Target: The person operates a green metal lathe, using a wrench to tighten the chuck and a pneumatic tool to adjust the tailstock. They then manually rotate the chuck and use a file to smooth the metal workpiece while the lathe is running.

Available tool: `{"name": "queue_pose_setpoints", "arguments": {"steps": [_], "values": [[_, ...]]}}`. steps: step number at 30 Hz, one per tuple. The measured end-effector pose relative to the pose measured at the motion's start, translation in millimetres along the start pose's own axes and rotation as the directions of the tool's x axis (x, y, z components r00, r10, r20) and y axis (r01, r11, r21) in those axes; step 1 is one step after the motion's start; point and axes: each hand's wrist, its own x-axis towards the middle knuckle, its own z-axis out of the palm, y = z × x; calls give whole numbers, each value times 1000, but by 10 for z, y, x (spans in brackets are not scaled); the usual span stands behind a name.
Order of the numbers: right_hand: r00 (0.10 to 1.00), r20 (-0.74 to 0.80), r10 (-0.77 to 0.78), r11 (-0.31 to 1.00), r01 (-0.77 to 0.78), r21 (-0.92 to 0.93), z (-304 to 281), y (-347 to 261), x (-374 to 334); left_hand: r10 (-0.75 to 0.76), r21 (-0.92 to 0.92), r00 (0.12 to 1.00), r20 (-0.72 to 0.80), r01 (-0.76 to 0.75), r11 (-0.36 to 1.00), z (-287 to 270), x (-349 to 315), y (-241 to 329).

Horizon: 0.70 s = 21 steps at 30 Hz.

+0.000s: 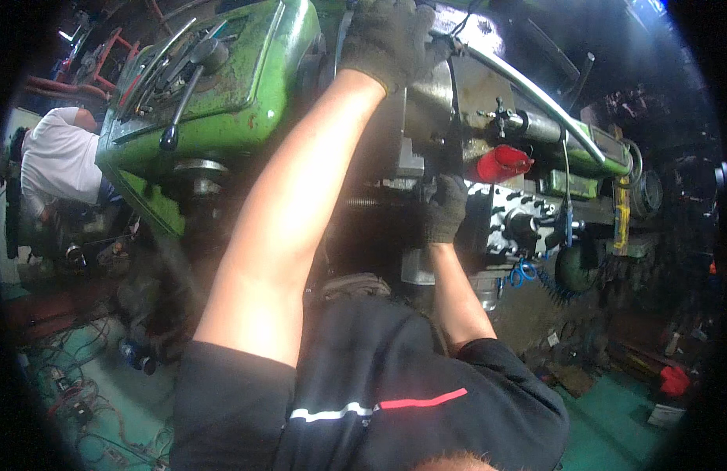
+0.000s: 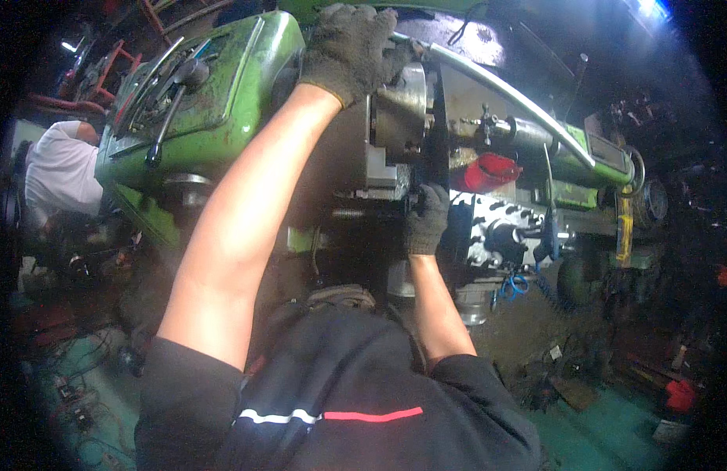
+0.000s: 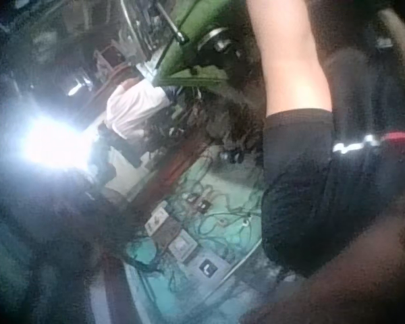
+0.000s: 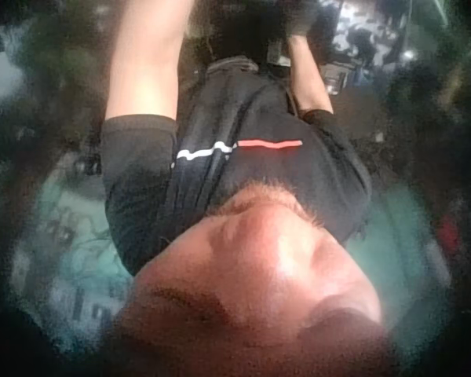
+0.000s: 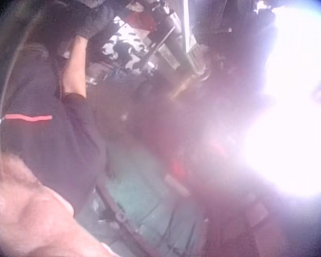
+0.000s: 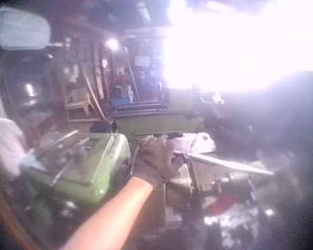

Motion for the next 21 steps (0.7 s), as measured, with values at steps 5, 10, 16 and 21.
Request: {"name": "queue_pose_setpoints", "arguments": {"steps": [5, 10, 16, 21], "values": [[982, 173, 74, 997, -76, 2, 489, 830, -179, 37, -10, 998, -58, -37, 999, 90, 29, 48], [978, 117, 172, 919, -203, 338, -158, -91, -127, -65, -39, 979, 196, 74, 997, -281, 105, 83], [929, 238, 283, 878, -351, 326, -542, -509, -58, -65, -26, 987, 144, 70, 997, -237, 141, 159], [997, -60, 56, 925, -29, 378, -644, -634, 14, -14, 94, 980, 199, -5, 996, -148, 151, 114]]}}
